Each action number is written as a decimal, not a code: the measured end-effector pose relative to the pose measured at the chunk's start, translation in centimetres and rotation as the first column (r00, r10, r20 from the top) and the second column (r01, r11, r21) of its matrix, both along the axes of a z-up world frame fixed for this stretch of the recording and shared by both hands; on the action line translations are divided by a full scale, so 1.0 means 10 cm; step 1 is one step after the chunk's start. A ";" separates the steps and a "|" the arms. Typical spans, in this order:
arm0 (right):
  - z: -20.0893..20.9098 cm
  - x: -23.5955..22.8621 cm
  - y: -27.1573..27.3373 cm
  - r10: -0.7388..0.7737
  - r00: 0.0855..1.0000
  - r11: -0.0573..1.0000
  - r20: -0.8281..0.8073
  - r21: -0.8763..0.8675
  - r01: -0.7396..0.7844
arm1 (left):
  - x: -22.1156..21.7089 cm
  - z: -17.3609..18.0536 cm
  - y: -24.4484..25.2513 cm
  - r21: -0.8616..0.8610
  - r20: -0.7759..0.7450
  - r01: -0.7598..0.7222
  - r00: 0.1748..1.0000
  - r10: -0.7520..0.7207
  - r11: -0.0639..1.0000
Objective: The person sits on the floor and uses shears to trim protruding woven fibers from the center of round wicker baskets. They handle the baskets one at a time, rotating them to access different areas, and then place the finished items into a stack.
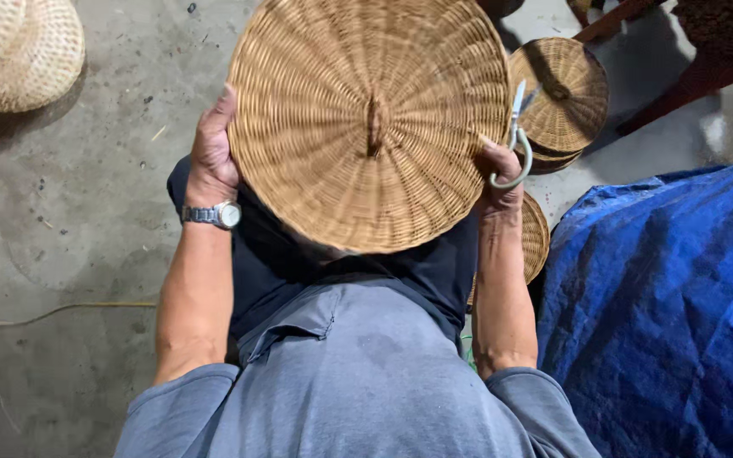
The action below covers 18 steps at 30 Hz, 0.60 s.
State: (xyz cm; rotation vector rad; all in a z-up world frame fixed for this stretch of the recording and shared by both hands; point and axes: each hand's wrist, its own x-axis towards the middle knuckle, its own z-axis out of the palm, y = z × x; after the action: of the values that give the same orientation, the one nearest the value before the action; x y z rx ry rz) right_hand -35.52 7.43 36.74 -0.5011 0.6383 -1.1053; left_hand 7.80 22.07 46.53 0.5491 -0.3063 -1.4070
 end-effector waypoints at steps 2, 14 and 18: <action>-0.04 0.07 0.05 0.001 0.995 0.999 0.096 0.047 -0.006 | -0.07 0.02 0.07 -0.058 -0.077 0.002 0.997 -0.007 0.998; -0.01 0.34 0.18 -0.039 0.958 0.998 0.284 0.051 0.025 | -0.90 -0.43 0.27 -0.094 0.054 -0.159 0.985 0.164 0.983; -0.02 0.19 0.13 0.027 0.907 0.999 0.420 -0.038 -0.012 | -0.74 -0.40 0.26 -0.143 0.120 -0.139 0.980 0.156 0.980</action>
State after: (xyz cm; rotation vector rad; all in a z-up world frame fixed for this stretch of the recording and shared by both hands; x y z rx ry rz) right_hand -33.62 8.76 36.54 -0.2819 0.2344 -1.1610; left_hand 0.37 24.65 42.49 0.5431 -0.4531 -1.1998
